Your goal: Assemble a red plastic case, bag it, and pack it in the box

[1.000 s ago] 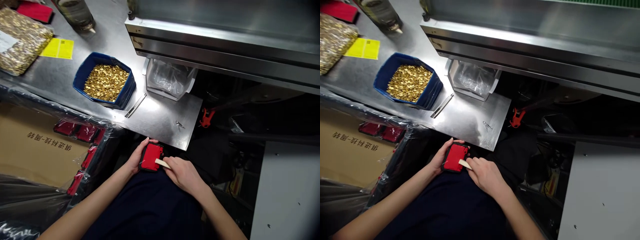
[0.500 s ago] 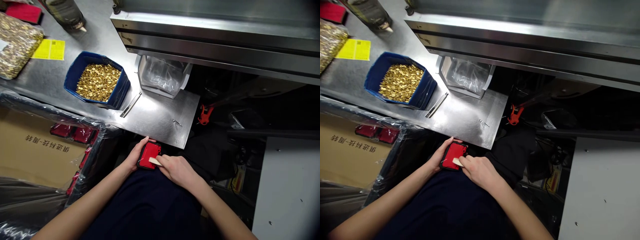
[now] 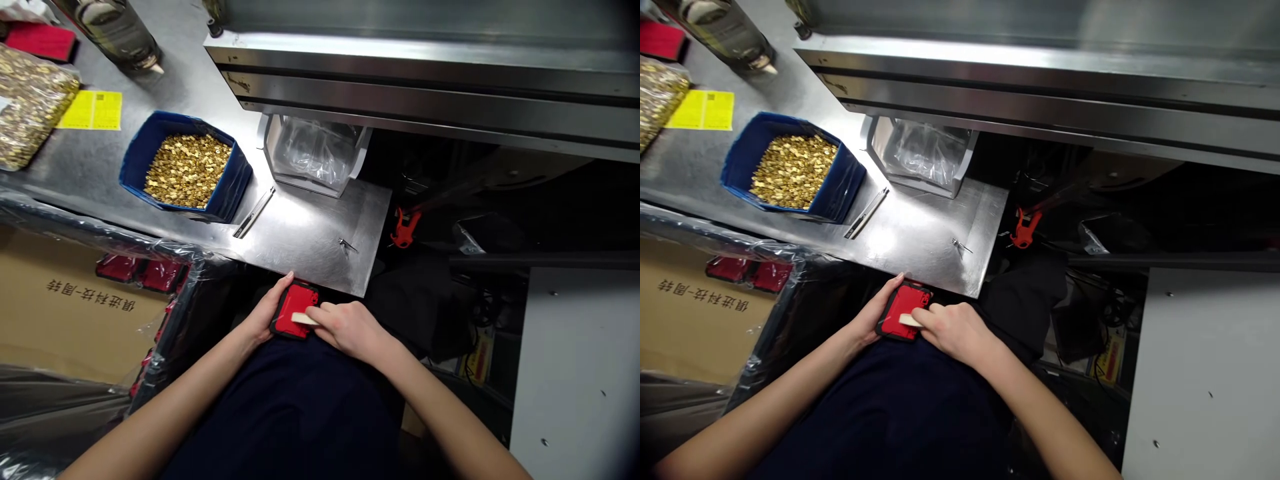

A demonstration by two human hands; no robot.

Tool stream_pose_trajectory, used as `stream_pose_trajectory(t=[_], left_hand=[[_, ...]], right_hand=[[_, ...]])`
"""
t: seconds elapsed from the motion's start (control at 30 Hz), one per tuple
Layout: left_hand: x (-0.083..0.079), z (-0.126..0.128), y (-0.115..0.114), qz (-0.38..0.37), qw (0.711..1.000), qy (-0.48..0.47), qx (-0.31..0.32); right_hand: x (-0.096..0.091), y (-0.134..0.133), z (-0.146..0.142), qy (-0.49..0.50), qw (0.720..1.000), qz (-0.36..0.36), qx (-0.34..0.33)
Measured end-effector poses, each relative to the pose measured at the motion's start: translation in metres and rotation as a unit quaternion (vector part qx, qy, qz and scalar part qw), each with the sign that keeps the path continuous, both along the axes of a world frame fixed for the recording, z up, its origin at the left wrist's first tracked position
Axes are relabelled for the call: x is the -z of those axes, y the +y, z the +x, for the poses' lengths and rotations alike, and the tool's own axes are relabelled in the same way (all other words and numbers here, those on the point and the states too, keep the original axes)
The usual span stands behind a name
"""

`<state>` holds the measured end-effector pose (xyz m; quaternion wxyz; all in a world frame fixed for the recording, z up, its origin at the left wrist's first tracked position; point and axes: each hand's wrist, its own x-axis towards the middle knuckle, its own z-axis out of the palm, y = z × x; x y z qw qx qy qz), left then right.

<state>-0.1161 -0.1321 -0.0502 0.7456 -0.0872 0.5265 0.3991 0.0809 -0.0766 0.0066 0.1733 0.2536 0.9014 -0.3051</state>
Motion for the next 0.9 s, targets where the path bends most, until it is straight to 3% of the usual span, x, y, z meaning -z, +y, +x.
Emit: stream_pose_trajectory(t=[0.13, 0.33, 0.9], left_hand=[[-0.001, 0.001, 0.001, -0.005, 1.0, 0.002, -0.005], [-0.003, 0.0, 0.002, -0.005, 1.0, -0.007, 0.007], [-0.002, 0.004, -0.001, 0.016, 1.0, 0.024, -0.005]], right_hand=[[-0.001, -0.001, 0.006, -0.024, 1.0, 0.001, 0.017], [-0.002, 0.0, -0.006, 0.004, 1.0, 0.013, -0.004], [0.005, -0.003, 0.003, 0.004, 0.999, 0.002, 0.049]])
